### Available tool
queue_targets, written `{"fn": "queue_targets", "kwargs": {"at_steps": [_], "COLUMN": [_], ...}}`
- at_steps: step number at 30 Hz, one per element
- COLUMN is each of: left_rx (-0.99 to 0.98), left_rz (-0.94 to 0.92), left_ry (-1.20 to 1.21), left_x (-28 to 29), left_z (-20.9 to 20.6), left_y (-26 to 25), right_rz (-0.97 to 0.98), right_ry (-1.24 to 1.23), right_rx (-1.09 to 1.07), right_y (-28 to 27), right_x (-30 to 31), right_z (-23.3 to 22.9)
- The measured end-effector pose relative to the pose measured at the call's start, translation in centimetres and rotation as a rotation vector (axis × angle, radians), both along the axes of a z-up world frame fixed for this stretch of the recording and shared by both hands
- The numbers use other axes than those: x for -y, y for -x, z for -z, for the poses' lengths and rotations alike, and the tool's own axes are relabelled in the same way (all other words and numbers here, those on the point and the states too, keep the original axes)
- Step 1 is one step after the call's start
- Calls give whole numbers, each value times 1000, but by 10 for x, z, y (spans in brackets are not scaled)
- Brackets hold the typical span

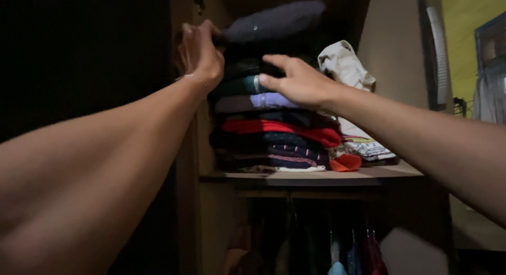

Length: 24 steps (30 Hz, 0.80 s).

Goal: The person takes folded jackets from a wardrobe shelf, places them on a bed, and then hangs them on hangers before returning them to the wardrobe. The person handles a black jacket, a grey jacket, a teal jacket, and a purple jacket.

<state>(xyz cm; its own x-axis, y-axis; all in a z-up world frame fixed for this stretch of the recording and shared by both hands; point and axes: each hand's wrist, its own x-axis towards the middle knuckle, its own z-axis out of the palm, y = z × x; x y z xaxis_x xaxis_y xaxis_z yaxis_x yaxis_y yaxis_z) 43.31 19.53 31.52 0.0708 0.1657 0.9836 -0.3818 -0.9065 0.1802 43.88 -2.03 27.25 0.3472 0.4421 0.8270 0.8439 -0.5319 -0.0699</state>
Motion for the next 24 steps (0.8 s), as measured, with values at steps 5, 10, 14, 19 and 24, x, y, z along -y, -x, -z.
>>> {"fn": "queue_targets", "kwargs": {"at_steps": [5, 10, 14, 19, 24], "left_rx": [210, 380, 246, -65, -261], "left_rz": [56, 271, 419, 1105, 1112], "left_ry": [45, 82, 175, 632, 691], "left_x": [-7, -12, -10, 0, 4], "left_z": [11, 39, 55, 52, 51], "left_y": [-2, -2, 10, 51, 97], "right_rz": [-245, -883, -1235, -1121, -956], "right_ry": [-321, -197, -553, -450, -514], "right_rx": [-470, -521, -723, -699, -671], "right_y": [-7, 4, 21, 31, 41], "right_x": [1, 16, 43, 48, 62], "right_z": [3, 14, 16, 5, 19]}}
